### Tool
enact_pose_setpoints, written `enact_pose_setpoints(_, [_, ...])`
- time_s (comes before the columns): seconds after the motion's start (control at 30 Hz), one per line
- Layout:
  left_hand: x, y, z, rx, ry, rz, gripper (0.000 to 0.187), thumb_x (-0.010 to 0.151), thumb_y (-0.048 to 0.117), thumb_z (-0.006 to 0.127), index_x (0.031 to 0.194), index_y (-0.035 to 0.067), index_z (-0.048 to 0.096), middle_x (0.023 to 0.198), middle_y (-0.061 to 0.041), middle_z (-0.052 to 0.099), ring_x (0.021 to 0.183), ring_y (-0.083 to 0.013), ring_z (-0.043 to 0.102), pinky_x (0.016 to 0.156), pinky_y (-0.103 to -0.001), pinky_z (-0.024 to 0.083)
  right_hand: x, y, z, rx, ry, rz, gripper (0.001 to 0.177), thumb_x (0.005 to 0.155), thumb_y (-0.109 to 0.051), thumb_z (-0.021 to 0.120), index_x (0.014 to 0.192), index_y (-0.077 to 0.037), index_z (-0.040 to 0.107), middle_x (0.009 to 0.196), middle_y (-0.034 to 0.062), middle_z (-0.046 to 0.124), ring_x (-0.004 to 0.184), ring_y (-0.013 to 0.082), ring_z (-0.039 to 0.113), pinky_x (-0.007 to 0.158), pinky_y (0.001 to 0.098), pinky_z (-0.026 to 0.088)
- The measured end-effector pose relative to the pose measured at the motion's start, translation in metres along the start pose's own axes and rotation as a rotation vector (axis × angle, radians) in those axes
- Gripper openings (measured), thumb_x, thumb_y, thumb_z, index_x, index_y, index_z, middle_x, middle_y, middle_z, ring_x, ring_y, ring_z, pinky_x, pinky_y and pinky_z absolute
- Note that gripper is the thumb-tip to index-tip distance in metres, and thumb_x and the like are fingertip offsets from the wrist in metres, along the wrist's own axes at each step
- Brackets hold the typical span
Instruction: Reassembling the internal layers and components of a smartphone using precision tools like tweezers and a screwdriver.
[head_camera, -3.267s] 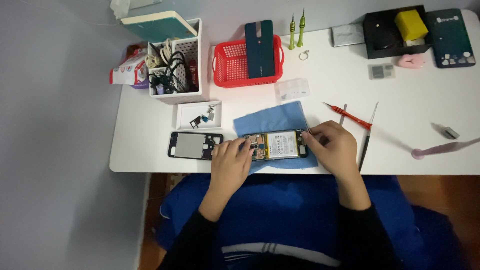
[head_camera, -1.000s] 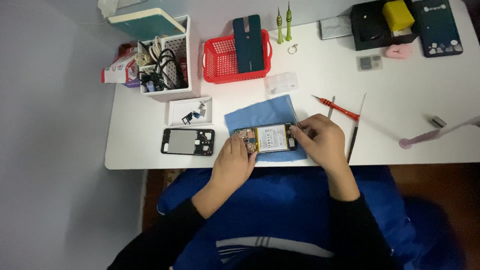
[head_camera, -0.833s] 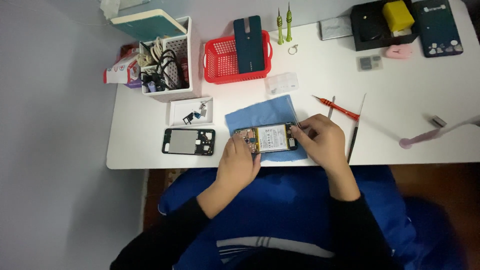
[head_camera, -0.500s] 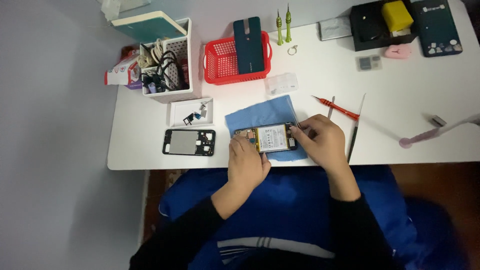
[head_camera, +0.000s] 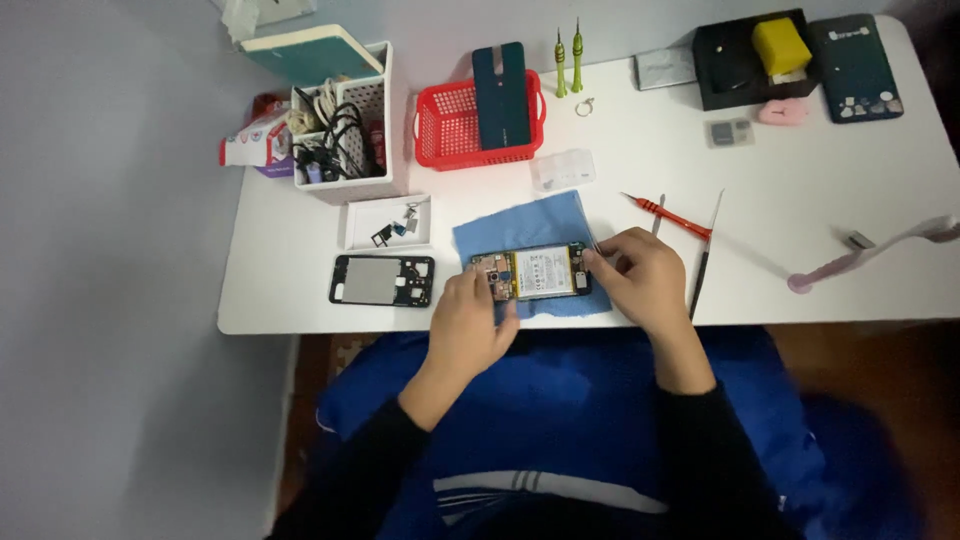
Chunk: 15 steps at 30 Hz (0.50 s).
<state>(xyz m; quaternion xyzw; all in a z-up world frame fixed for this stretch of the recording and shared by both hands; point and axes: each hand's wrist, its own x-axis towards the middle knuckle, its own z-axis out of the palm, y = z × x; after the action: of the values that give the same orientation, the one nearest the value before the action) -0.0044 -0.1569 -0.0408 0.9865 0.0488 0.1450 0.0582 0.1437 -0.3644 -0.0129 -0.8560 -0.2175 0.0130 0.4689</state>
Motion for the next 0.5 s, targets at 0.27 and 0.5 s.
enact_pose_setpoints(0.27, [-0.002,0.007,-0.041,-0.195,0.010,-0.097,0.049,0.101,0.025,0.056,0.132,-0.014,0.060,0.126,-0.030,0.062,0.121,-0.0440,0.060,0.096,-0.046,0.056,0.001,-0.005,-0.002,-0.036,-0.026,0.009,0.022,0.089,-0.020,0.080,0.096,0.001,0.080,0.090,0.0174,0.075,0.072,0.0310,0.072,0.059,0.0385,0.055])
enact_pose_setpoints(0.5, [0.000,-0.015,-0.032,-0.154,0.068,-0.070,0.029,0.099,0.007,0.056,0.119,-0.008,0.071,0.111,-0.023,0.068,0.110,-0.0409,0.067,0.083,-0.041,0.063,0.002,-0.004,-0.002,-0.027,-0.042,0.029,0.021,0.089,-0.020,0.080,0.095,-0.001,0.080,0.091,0.0175,0.076,0.071,0.0313,0.072,0.059,0.0381,0.054])
